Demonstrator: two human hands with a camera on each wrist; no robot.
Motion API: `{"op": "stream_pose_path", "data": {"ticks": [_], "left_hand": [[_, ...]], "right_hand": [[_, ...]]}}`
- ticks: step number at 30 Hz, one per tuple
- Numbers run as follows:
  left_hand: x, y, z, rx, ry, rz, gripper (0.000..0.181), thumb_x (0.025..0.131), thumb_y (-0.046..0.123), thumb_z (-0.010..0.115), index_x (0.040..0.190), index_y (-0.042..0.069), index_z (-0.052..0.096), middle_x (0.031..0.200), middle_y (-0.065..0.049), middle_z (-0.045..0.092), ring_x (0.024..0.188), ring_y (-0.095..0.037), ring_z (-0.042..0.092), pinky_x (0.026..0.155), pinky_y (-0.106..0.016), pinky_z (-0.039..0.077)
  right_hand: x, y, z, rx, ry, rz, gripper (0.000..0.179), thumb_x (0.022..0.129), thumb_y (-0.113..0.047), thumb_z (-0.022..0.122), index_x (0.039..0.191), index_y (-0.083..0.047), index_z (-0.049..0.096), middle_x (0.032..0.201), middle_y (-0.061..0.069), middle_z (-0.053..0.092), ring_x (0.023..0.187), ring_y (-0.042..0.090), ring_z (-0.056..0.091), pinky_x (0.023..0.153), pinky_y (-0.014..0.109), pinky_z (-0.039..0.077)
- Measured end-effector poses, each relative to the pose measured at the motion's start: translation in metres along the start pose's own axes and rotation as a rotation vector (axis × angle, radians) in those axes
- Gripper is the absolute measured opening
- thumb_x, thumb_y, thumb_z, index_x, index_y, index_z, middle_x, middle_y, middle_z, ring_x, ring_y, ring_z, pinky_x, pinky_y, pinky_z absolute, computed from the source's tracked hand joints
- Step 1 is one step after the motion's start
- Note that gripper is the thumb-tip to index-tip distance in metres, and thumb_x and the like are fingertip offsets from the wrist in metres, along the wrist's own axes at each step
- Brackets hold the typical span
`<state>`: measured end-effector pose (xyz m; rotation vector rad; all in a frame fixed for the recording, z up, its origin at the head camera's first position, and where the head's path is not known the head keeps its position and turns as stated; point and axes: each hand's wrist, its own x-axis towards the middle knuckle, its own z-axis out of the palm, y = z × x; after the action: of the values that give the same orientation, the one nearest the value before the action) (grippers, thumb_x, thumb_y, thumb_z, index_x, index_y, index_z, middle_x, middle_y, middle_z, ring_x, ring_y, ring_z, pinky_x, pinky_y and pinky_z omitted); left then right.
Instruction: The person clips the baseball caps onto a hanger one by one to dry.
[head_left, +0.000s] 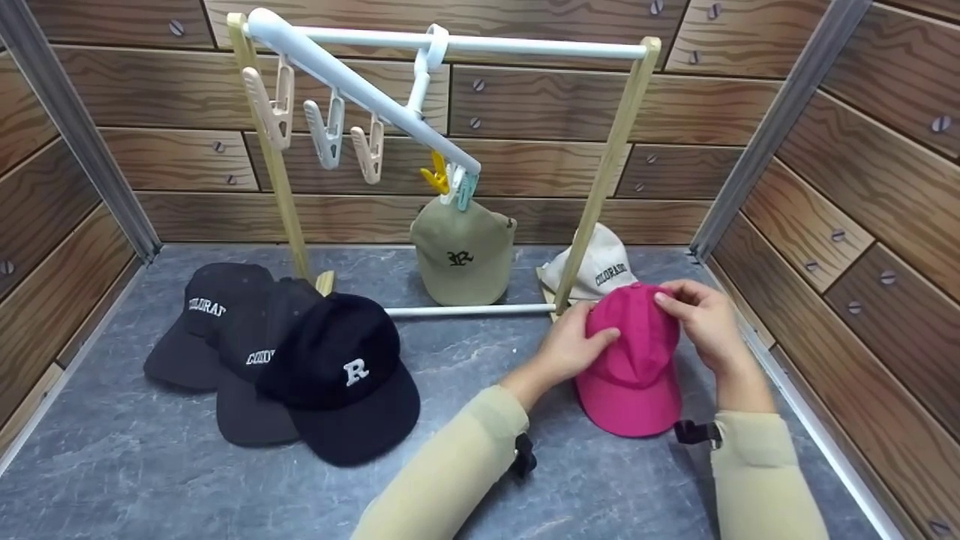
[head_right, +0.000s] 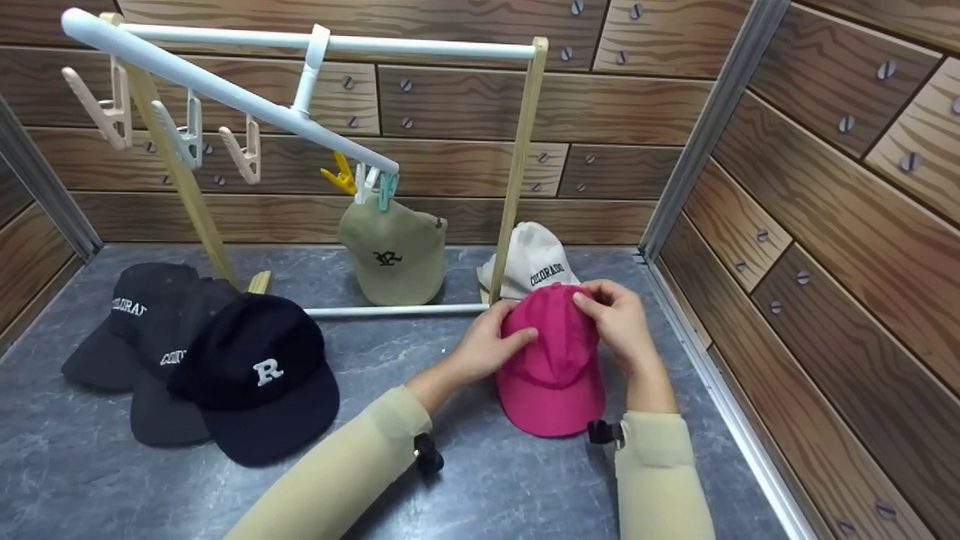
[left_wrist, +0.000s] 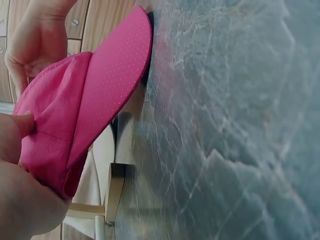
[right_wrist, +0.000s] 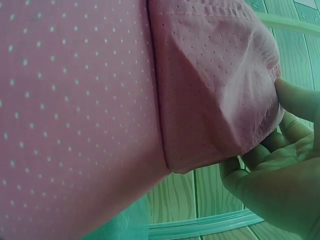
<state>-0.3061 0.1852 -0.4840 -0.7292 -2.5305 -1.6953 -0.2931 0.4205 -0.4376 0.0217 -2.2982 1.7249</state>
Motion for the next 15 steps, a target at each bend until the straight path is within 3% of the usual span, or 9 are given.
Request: {"op": "stream_pose_path", "data": {"ticks": [15], "left_hand": [[-0.006,-0.007,-0.018,-0.109,0.054,0.052,0.025,0.105,0.013,0.078,0.127,0.002,0.074,0.119,-0.010,0.077,0.107,-0.016,0.070,0.097,-0.029,0.056]], "right_hand": [[-0.003,-0.006,0.016,0.010,-0.029,-0.021,0.028,0.105,-0.002,0.075,0.122,0.019,0.069,0.091,-0.007,0.070,0.089,0.008,0.062,0.077,0.023,0.052]]}}
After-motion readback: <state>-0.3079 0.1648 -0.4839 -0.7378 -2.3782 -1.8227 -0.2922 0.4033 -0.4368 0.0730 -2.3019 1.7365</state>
